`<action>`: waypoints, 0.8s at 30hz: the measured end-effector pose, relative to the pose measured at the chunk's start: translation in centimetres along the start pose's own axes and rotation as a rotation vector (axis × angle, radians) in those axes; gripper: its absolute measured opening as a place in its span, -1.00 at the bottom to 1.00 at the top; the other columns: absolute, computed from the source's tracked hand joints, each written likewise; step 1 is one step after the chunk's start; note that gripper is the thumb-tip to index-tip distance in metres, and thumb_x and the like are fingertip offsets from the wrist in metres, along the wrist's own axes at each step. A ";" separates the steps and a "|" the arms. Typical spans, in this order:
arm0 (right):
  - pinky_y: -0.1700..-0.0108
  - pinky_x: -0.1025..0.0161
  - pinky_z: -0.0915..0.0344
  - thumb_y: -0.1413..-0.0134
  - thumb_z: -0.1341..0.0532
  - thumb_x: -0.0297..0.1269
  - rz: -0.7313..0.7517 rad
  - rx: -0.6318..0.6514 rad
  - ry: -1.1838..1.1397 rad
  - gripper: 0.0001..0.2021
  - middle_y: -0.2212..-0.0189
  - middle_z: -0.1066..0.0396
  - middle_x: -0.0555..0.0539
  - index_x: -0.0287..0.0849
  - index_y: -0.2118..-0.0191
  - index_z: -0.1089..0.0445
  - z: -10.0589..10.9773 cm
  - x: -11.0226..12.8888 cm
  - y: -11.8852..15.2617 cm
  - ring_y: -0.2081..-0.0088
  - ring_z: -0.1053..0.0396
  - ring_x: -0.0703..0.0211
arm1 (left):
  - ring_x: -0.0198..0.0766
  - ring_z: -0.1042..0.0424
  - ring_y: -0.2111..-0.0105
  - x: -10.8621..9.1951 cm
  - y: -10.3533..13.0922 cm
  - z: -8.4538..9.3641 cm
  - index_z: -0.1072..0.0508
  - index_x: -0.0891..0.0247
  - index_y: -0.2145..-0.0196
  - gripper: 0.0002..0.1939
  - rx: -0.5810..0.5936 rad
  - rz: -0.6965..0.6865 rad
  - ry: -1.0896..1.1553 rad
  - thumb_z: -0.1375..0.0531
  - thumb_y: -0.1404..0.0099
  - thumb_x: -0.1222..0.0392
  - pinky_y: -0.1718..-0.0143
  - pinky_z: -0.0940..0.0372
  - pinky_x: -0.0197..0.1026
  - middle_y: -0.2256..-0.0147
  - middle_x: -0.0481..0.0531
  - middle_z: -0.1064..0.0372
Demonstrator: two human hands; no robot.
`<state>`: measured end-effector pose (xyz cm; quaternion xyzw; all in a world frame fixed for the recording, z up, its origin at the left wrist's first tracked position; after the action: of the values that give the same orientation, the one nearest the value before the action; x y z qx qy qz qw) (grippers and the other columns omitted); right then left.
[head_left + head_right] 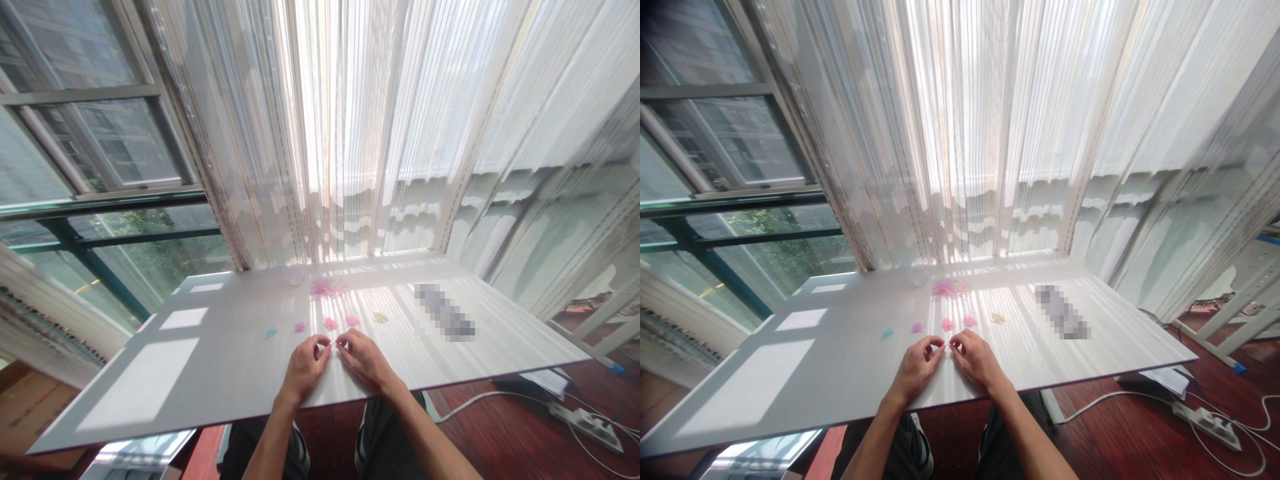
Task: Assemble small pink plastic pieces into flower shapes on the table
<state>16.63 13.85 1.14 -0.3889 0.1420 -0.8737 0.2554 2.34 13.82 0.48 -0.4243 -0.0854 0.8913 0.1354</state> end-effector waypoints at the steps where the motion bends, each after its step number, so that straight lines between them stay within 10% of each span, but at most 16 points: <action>1: 0.24 0.26 -0.34 -0.19 -0.21 -0.47 -0.002 -0.001 0.000 -0.90 0.34 -0.40 -0.03 -0.16 0.23 -0.44 0.0 0.0 0.0 0.37 -0.40 0.20 | -0.28 -0.33 0.51 0.0 0.0 0.0 -0.53 0.27 0.23 -0.74 -0.001 0.000 0.001 -0.14 -0.33 0.06 0.36 -0.24 -0.26 0.52 -0.06 -0.34; 24: 0.24 0.27 -0.33 -0.21 -0.22 -0.42 -0.047 -0.012 0.011 -0.94 0.35 -0.41 -0.03 -0.17 0.26 -0.45 0.1 -0.2 0.0 0.36 -0.41 0.21 | -0.28 -0.33 0.51 0.2 0.0 -0.1 -0.48 0.24 0.27 -0.80 -0.012 -0.014 0.006 -0.13 -0.32 0.08 0.37 -0.23 -0.26 0.52 -0.08 -0.31</action>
<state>16.85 14.01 1.08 -0.3887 0.1394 -0.8808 0.2316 2.27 13.90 0.28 -0.4273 -0.0934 0.8884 0.1390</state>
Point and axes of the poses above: each hand's wrist, its own y-axis away from the middle knuckle, its own z-axis out of the back of the hand, x = y × z, the point moved 9 cm from there along -y, towards the middle knuckle
